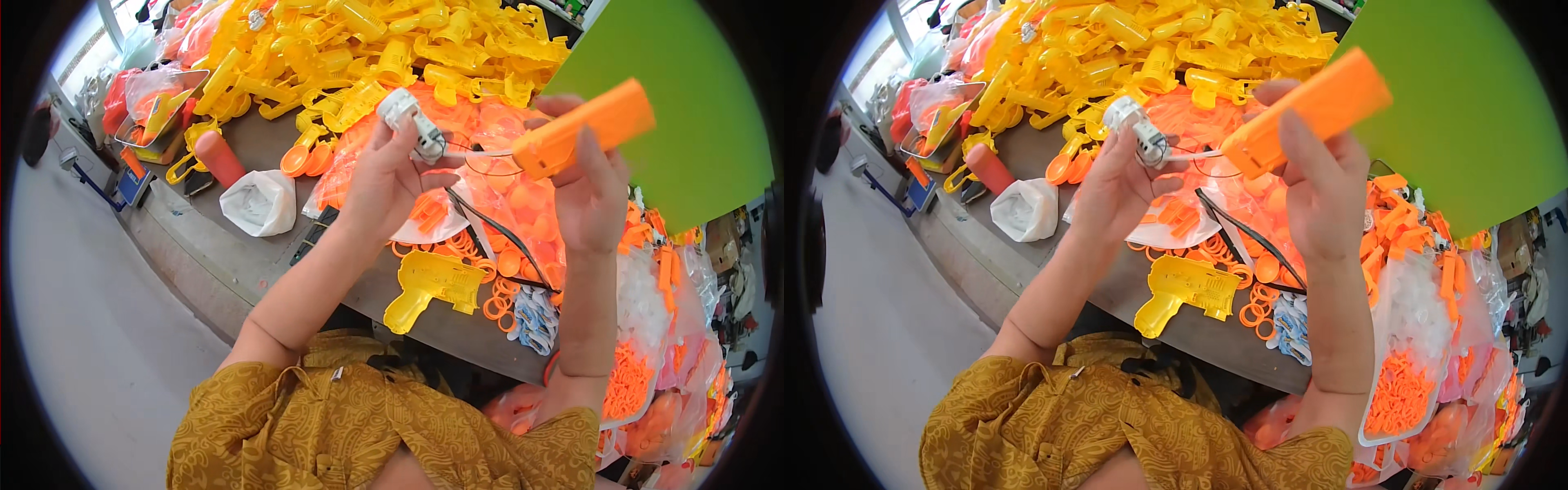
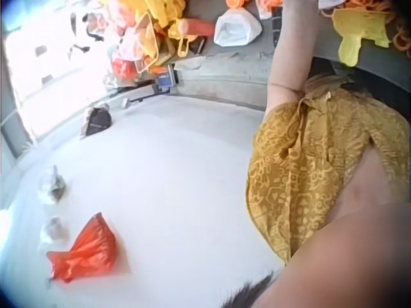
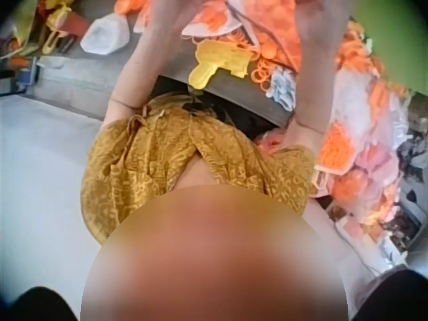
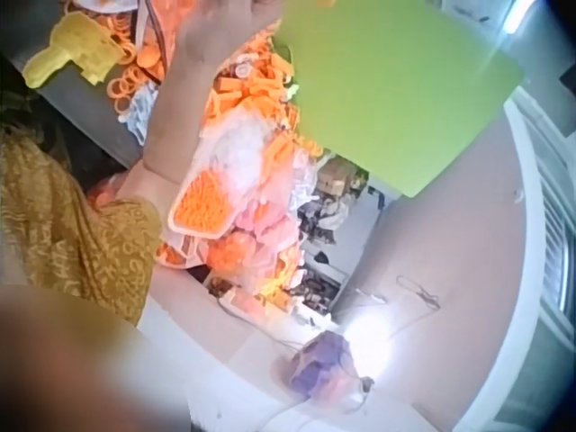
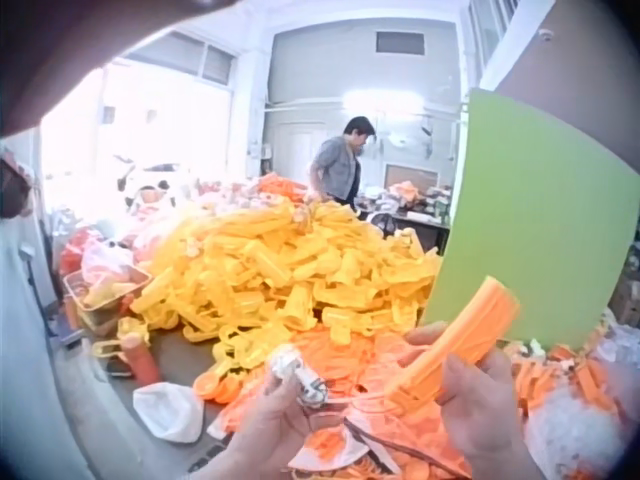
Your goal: Assembling plastic toy gun components and applying labels/stickers.
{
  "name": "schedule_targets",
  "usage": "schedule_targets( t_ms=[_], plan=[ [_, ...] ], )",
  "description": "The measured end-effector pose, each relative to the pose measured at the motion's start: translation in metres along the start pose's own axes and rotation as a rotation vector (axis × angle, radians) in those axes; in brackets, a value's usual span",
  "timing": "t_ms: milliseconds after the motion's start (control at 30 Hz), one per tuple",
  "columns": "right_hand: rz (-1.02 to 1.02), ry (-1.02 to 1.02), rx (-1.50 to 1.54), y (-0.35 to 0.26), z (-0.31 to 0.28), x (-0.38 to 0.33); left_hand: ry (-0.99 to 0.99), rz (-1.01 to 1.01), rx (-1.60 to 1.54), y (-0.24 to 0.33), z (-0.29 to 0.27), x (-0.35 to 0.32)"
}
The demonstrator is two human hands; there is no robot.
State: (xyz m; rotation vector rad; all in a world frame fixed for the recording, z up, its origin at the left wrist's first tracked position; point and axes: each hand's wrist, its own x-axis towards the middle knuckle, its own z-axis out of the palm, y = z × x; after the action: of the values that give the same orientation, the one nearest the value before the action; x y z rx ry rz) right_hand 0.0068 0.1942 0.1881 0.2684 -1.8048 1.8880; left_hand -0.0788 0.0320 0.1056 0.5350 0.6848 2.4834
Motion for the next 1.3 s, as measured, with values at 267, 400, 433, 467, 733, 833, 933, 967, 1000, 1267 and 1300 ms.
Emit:
schedule_targets(
  t_ms=[267, 400, 433, 467, 733, 833, 933, 967, 1000, 1267, 1300],
  plan=[
    [-0.544, -0.504, -0.753, 0.016, -0.004, -0.037, -0.009, -0.028, 0.085, 0.028, 0.004, 0.036],
    [-0.54, -0.51, -1.185, 0.034, 0.003, -0.046, -0.078, -0.084, 0.076, 0.042, 0.01, 0.049],
    [-0.54, -0.502, -1.192, 0.043, -0.004, -0.046, -0.087, -0.088, 0.076, 0.043, 0.015, 0.052],
    [-0.518, -0.455, -1.179, 0.052, -0.011, -0.044, -0.092, -0.072, 0.126, 0.045, 0.021, 0.055],
    [0.135, 0.091, -0.105, 0.039, 0.002, 0.026, -0.359, -0.075, 0.461, 0.062, 0.037, 0.069],
    [0.224, -0.081, -0.023, 0.04, -0.006, 0.037, -0.329, -0.066, 0.483, 0.059, 0.042, 0.072],
    [0.228, -0.081, -0.163, 0.033, -0.006, 0.042, -0.305, -0.046, 0.61, 0.06, 0.037, 0.079],
    [0.226, -0.056, -0.194, 0.031, -0.005, 0.046, -0.266, -0.036, 0.716, 0.061, 0.036, 0.082],
    [0.222, -0.031, -0.225, 0.029, -0.004, 0.05, -0.226, -0.026, 0.822, 0.062, 0.035, 0.085],
    [-0.268, 0.012, -0.675, 0.026, -0.006, 0.095, -0.171, 0.081, 0.82, 0.051, 0.04, 0.125],
    [-0.611, 0.041, -0.927, 0.026, -0.005, 0.099, -0.167, 0.176, 0.768, 0.052, 0.044, 0.125]
  ],
)
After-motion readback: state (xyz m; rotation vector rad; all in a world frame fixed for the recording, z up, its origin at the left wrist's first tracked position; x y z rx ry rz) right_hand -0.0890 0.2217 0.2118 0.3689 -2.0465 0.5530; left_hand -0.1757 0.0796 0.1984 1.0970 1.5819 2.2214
